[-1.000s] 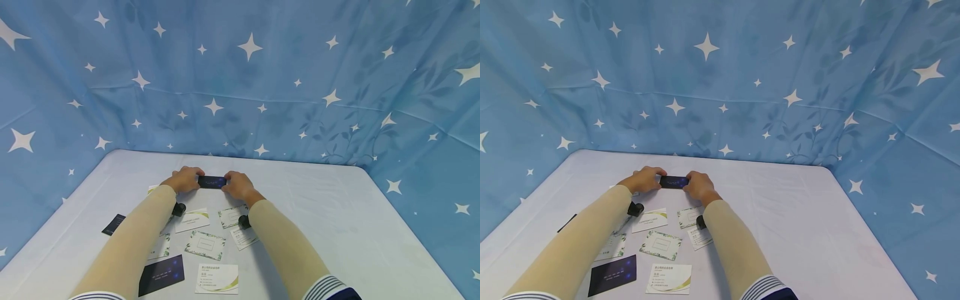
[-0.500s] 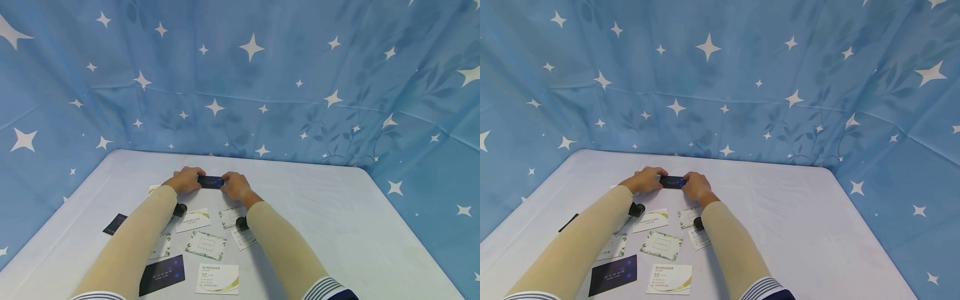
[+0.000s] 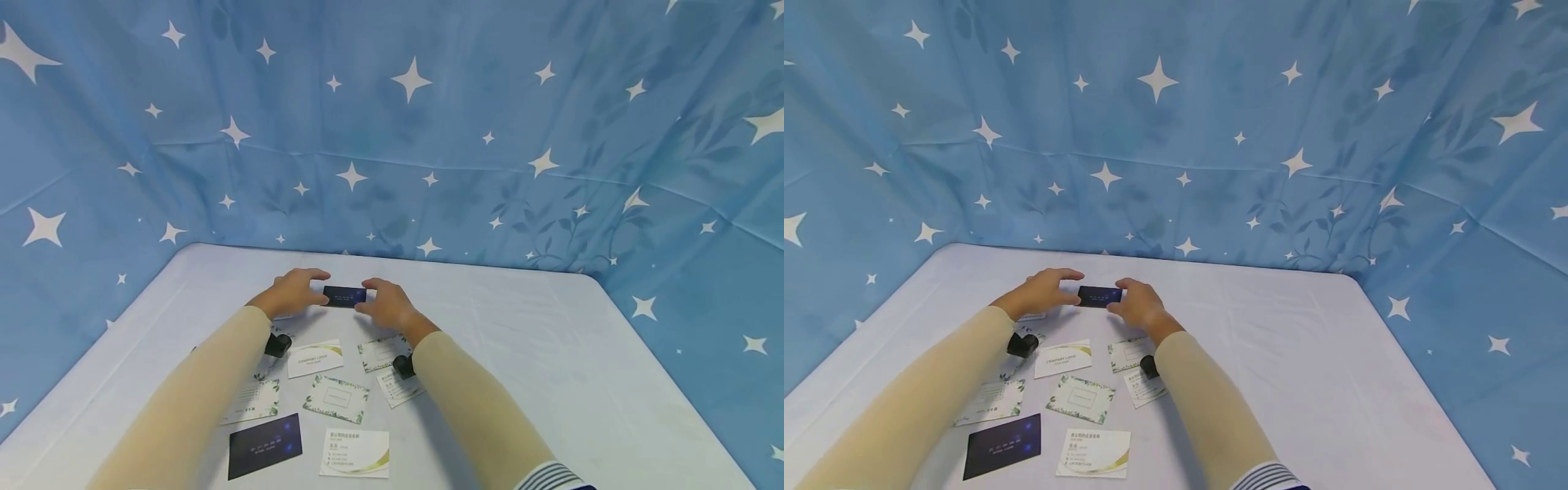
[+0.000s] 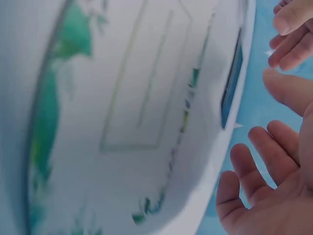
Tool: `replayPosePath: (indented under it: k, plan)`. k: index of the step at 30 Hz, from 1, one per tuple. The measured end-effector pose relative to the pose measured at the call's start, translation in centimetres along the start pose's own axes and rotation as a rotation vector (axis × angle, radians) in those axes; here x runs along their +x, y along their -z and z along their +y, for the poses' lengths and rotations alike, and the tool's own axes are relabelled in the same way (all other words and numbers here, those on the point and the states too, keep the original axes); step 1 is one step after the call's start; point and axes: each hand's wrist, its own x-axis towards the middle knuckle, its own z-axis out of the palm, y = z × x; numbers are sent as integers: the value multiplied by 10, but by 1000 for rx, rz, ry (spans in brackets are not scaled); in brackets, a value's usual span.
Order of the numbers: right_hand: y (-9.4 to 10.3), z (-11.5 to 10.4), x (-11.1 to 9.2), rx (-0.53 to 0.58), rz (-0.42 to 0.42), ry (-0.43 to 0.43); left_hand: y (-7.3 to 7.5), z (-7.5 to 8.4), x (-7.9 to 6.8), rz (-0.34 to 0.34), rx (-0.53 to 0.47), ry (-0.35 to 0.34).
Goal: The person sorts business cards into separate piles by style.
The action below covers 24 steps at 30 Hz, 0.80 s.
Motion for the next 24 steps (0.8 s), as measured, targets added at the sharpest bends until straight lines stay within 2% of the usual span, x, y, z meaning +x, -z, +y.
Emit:
replayPosePath:
  k: [4,8,16,21,24]
  plan:
    - [5,-4,-12,39,-22,68,9,-2,-22,42,-11,-44]
    - [5,-9,-27,114,-53,131,12,-3,-51,74,-58,-93]
    - [-10,-24,-61,188,-119,219,3,-7,-111,139,-117,-170]
    - [-19,-35,-78,183,-138,281,-4,-9,-149,165,-127,-177]
    - [-22,-40,-85,154,-157,325,-10,-9,-170,166,-136,-149]
